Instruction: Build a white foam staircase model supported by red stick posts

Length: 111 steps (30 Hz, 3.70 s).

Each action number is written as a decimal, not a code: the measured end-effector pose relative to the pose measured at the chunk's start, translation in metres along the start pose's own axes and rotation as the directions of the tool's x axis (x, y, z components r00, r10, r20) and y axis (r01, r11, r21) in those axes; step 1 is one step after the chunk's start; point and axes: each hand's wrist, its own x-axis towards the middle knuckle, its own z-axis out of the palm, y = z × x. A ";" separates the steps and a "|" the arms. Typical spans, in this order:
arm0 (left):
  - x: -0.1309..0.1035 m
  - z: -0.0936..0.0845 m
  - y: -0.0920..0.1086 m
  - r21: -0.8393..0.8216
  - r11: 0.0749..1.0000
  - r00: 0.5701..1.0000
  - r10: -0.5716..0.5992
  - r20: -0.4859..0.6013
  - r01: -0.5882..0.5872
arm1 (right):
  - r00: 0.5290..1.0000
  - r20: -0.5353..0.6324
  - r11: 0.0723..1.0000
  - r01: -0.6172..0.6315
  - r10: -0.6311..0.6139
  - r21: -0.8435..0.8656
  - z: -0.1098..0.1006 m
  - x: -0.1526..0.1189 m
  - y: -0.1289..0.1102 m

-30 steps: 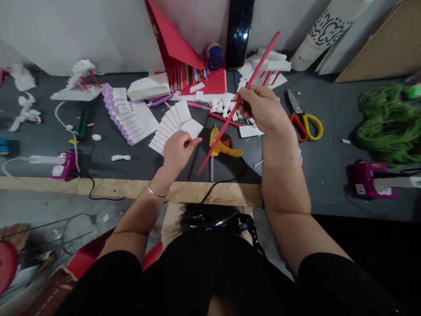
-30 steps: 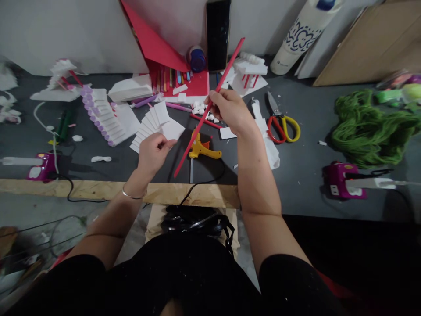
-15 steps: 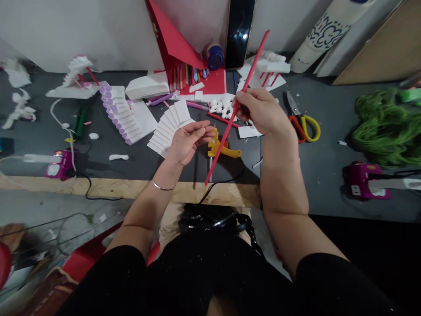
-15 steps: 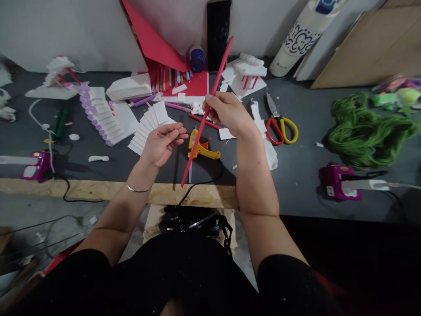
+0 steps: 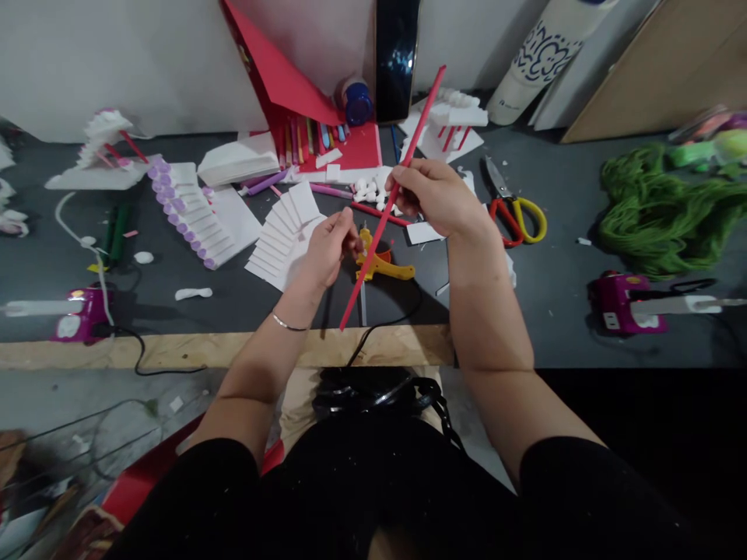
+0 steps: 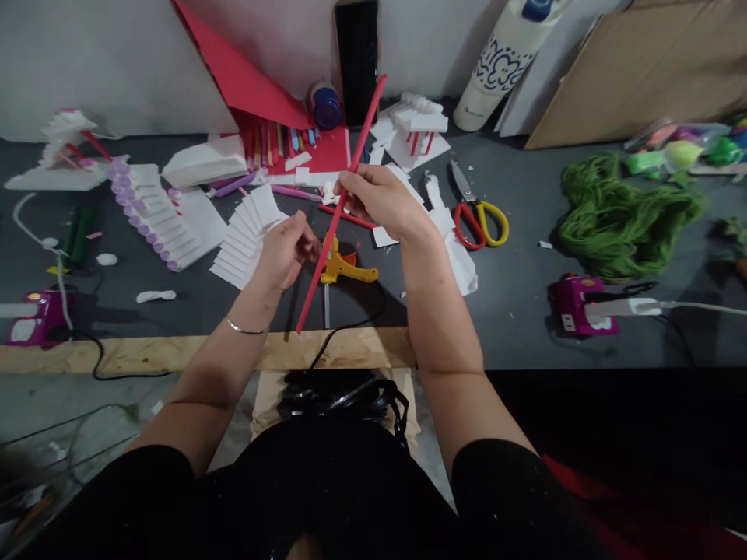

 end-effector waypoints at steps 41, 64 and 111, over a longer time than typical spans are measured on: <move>-0.019 -0.010 -0.001 -0.169 0.949 0.843 -0.143 0.518 0.265 | 0.977 0.211 1.000 0.023 -0.026 0.019 -0.015 0.009 0.014; -0.016 -0.016 0.002 -0.169 0.928 0.842 -0.210 0.496 0.331 | 0.969 0.181 0.981 0.184 -0.169 -0.066 -0.029 0.007 0.020; -0.009 -0.040 0.010 -0.121 0.902 0.901 -0.386 0.199 0.414 | 0.623 -0.781 0.452 -0.688 -0.032 -0.567 -0.142 -0.063 0.062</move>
